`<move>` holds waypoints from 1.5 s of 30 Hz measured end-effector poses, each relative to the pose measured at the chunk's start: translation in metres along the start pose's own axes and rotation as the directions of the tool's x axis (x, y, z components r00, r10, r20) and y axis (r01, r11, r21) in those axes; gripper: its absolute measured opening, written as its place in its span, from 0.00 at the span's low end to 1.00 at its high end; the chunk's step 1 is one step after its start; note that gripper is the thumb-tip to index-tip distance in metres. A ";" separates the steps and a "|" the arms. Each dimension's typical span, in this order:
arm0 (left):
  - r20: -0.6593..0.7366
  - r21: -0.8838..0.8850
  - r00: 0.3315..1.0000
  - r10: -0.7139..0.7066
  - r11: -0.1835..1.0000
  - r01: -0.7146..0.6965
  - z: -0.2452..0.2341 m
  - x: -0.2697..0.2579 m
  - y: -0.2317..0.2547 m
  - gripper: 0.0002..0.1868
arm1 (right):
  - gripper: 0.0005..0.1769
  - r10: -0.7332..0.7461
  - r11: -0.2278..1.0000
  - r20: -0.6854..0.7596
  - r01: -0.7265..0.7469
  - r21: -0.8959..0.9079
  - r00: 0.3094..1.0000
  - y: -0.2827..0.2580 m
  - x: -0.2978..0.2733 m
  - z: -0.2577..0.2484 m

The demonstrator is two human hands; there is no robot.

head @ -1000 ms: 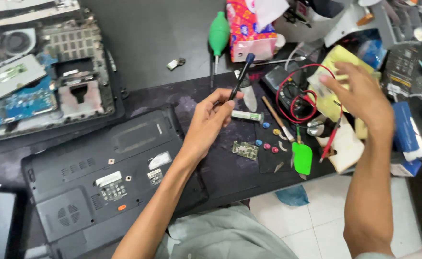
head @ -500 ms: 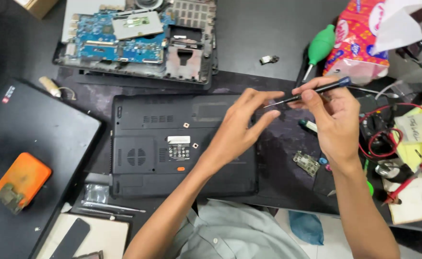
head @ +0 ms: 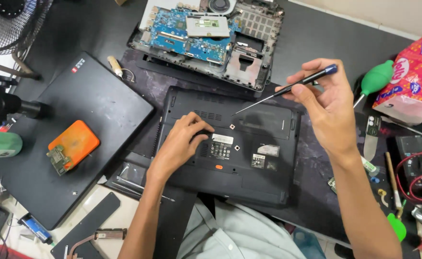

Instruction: The person removes screws from the back of a laptop using a screwdriver, opens the casing, and disconnects internal cables. They then remove a component from the laptop's interior.

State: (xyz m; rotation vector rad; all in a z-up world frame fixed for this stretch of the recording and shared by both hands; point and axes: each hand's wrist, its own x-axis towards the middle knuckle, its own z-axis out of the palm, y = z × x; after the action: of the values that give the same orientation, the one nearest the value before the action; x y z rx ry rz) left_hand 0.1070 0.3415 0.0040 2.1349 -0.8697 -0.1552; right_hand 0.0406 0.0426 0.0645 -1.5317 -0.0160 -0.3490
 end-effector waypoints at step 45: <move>-0.068 -0.856 0.954 -0.293 0.508 0.095 0.024 -0.011 -0.054 0.05 | 0.14 -0.077 0.992 -0.050 0.082 0.101 0.996 0.071 -0.007 0.050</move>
State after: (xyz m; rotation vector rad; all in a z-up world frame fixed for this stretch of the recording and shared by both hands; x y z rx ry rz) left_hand 0.1186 0.3569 -0.0530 1.2490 -0.2816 -0.3839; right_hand 0.0608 0.0932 -0.0038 -1.4235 -0.0576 -0.4406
